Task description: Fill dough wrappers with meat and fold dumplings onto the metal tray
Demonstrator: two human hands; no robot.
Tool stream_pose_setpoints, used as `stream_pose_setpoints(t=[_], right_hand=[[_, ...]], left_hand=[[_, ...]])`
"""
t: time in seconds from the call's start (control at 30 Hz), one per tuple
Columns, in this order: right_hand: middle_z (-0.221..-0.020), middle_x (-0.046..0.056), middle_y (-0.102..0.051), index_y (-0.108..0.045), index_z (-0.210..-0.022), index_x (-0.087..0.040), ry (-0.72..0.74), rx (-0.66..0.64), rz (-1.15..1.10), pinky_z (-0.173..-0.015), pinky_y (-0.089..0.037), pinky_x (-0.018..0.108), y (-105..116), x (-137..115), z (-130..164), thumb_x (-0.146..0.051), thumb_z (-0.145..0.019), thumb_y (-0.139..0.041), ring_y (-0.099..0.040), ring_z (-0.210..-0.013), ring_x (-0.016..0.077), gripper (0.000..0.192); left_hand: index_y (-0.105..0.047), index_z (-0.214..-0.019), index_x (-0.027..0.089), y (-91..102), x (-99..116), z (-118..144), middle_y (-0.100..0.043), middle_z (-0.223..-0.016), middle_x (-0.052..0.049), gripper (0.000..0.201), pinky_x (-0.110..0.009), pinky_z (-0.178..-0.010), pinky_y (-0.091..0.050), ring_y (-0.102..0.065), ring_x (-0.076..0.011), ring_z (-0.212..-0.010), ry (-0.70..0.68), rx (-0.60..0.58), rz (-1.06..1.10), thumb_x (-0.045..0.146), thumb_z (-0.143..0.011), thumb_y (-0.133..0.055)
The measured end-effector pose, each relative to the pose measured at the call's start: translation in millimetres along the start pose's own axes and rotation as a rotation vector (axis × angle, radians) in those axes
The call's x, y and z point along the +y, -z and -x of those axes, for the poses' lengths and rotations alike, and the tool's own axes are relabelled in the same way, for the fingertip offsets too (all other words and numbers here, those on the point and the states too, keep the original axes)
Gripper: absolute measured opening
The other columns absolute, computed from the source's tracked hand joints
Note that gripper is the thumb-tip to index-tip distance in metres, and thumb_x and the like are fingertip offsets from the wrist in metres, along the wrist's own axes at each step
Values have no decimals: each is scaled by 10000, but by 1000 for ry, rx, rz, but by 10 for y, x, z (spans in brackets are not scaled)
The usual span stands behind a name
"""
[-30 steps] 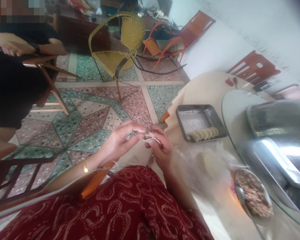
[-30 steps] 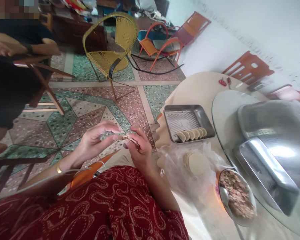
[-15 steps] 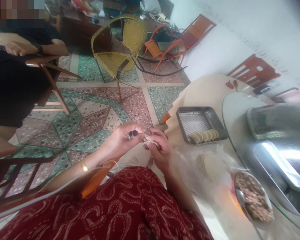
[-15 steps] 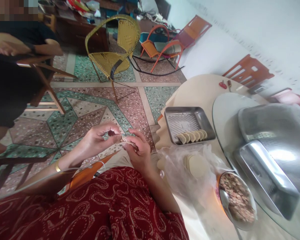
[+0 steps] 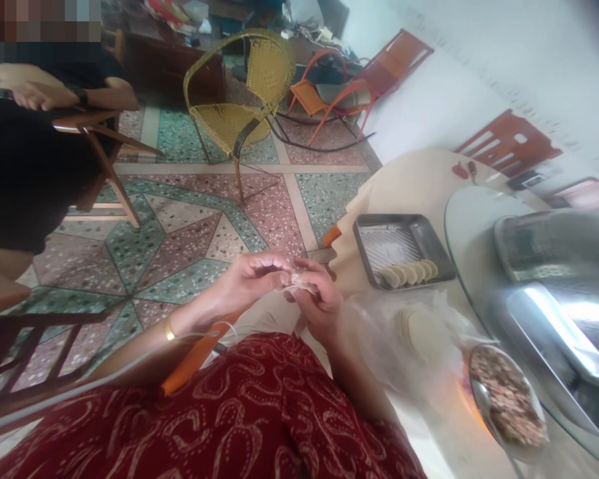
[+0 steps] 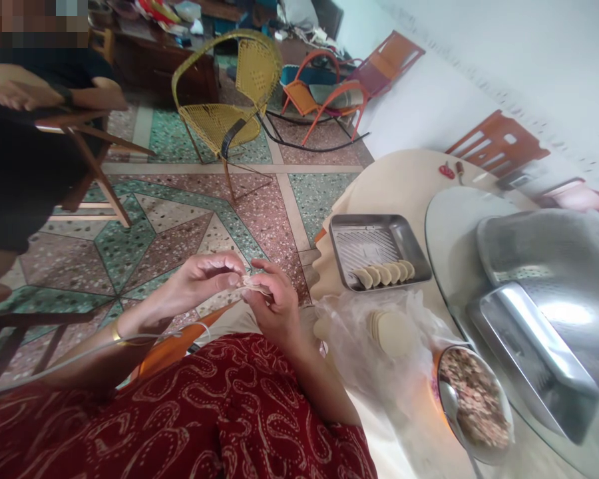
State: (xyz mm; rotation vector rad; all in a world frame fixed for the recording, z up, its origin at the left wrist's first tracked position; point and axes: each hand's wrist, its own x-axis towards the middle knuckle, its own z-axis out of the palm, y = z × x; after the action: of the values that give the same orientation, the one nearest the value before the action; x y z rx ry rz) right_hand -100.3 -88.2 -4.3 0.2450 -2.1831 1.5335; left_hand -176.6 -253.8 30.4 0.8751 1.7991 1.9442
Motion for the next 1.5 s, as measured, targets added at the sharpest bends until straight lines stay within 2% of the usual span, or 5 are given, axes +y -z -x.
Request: stream_pose_setpoints(t=[0.4,0.83,1.03,1.2,1.5], right_hand=[[-1193,69,-693,-637,-1143,-285,58,27,50,-919,-578,356,-16,-21,-28,-226,-862,-658,-687,-1084,193,287],[-1194,75,-700,-730,-1061,-285,-26,64,8,-840,-624,367,-25,16,-10,-236,-890,-626,-705,-1043,206,206],[-1181,78,-689,-737,-1038,-268,-49,99,-19,-672,-636,304,-57,35,-17,-257,-886,-634,-722,-877,169,184],[-1161,75,-693,-737,-1012,-259,-45,123,-22,-609,-630,268,-88,28,-38,-267,-887,-633,-716,-811,150,163],[-1173,74,-694,-743,-1003,-266,-128,110,-105,-586,-640,271,-90,4,-47,-320,-883,-636,-711,-751,141,170]], left_hand=[[-717,-863,168,10,34,5,-689,-857,-27,171,-210,-699,-506,-633,-104,-743,22,-54,7,327,-895,-662],[-669,-1126,237,-5,-79,166,-682,-989,-50,235,-293,-820,-527,-647,-149,-929,-325,113,-436,196,-896,-654],[-638,-994,188,-32,-140,195,-678,-918,-37,144,-290,-783,-525,-645,-145,-865,-415,225,-666,184,-861,-692],[-615,-897,187,-50,-133,170,-659,-835,-12,86,-259,-720,-503,-624,-126,-787,-506,282,-756,135,-862,-674],[-643,-1028,200,-50,-221,155,-688,-871,-25,174,-264,-726,-530,-647,-134,-792,-524,302,-742,218,-865,-704]])
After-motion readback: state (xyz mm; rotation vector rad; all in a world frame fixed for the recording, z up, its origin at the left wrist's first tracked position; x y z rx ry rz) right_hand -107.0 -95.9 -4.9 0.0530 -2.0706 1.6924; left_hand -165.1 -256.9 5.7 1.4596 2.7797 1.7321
